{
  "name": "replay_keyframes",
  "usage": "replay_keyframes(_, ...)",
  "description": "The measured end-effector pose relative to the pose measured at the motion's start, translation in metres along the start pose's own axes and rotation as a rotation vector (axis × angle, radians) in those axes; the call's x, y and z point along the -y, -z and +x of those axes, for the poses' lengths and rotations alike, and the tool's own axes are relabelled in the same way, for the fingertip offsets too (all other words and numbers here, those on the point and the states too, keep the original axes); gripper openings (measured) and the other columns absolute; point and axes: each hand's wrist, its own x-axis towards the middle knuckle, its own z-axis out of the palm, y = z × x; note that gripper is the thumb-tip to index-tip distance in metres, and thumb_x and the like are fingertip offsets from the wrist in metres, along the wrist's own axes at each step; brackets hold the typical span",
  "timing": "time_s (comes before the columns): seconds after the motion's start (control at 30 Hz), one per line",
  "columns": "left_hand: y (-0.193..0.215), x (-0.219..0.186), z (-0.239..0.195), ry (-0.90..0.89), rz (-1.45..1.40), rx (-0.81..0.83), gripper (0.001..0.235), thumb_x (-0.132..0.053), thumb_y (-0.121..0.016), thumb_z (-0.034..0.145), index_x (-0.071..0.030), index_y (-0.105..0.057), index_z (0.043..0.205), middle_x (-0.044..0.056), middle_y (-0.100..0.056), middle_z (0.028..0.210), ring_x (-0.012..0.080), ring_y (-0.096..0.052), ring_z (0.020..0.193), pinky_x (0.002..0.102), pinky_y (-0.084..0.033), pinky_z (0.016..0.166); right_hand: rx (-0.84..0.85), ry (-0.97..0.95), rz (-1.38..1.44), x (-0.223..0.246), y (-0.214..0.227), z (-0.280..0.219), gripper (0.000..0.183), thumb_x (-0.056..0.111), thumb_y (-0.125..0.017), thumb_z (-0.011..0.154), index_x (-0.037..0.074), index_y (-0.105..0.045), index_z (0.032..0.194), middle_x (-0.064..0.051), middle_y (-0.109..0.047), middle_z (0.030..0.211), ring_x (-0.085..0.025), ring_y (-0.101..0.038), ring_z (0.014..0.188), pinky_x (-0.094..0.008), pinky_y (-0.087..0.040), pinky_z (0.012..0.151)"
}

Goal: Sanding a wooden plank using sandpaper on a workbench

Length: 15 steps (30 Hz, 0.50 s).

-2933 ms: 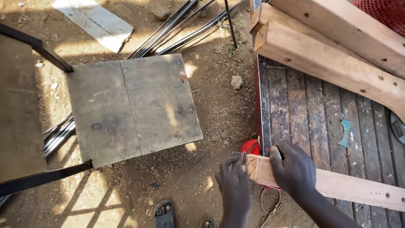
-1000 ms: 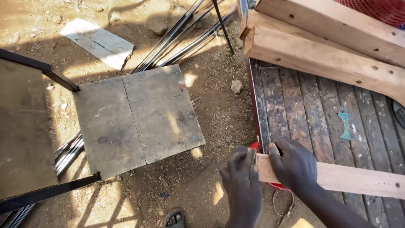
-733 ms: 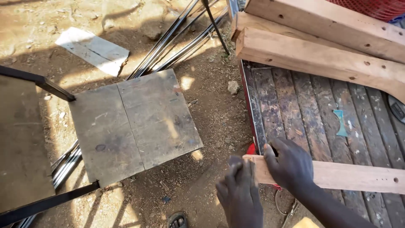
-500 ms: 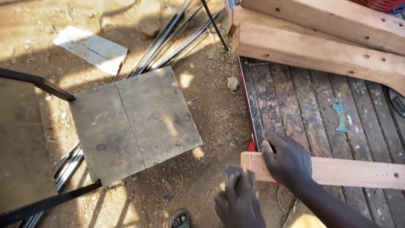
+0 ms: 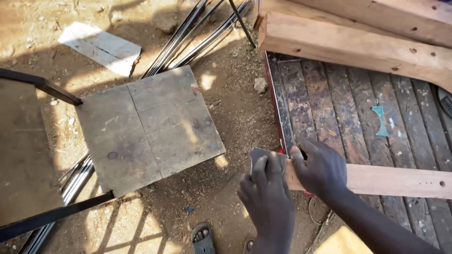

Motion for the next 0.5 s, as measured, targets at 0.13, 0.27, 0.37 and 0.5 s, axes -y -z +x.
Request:
replay_keyframes(0.13, 0.006, 0.004, -0.037, 0.004, 0.077, -0.028, 0.048, -0.040, -0.050, 0.098, -0.025, -0.059, 0.143, -0.003, -0.053, 0.140, 0.0325, -0.051, 0.102, 0.048, -0.045, 0.074, -0.021, 0.019, 0.030, 0.004, 0.000, 0.001, 0.028, 0.036, -0.049, 0.095, 0.014, -0.064, 0.087, -0.009, -0.068, 0.086, -0.036, -0.066, 0.077, -0.052, -0.047, 0.064)
replay_keyframes(0.27, 0.003, -0.001, -0.023, -0.001, 0.060, -0.121, 0.045, -0.040, -0.048, 0.094, -0.030, -0.064, 0.136, -0.006, -0.059, 0.132, 0.0324, -0.055, 0.090, 0.049, -0.044, 0.068, 0.047, -0.030, -0.001, 0.000, 0.000, 0.001, 0.031, 0.039, -0.048, 0.096, 0.015, -0.062, 0.082, -0.009, -0.067, 0.083, -0.034, -0.064, 0.077, -0.052, -0.045, 0.063)
replay_keyframes(0.37, 0.011, -0.001, -0.023, -0.023, 0.021, -0.015, 0.049, -0.030, -0.059, 0.093, -0.025, -0.060, 0.142, -0.002, -0.054, 0.136, 0.0324, -0.052, 0.095, 0.048, -0.044, 0.073, 0.015, 0.008, 0.008, -0.003, -0.003, -0.005, 0.031, 0.039, -0.049, 0.096, 0.014, -0.060, 0.081, -0.010, -0.065, 0.082, -0.037, -0.063, 0.078, -0.054, -0.043, 0.063)
replay_keyframes(0.5, -0.005, -0.002, -0.040, 0.033, 0.211, -0.412, 0.022, -0.036, -0.062, 0.094, -0.040, -0.070, 0.114, -0.015, -0.067, 0.114, 0.0270, -0.056, 0.067, 0.046, -0.041, 0.050, 0.022, 0.002, 0.002, 0.000, -0.001, 0.000, 0.028, 0.040, -0.050, 0.095, 0.017, -0.065, 0.088, -0.007, -0.070, 0.089, -0.033, -0.067, 0.083, -0.051, -0.049, 0.069)
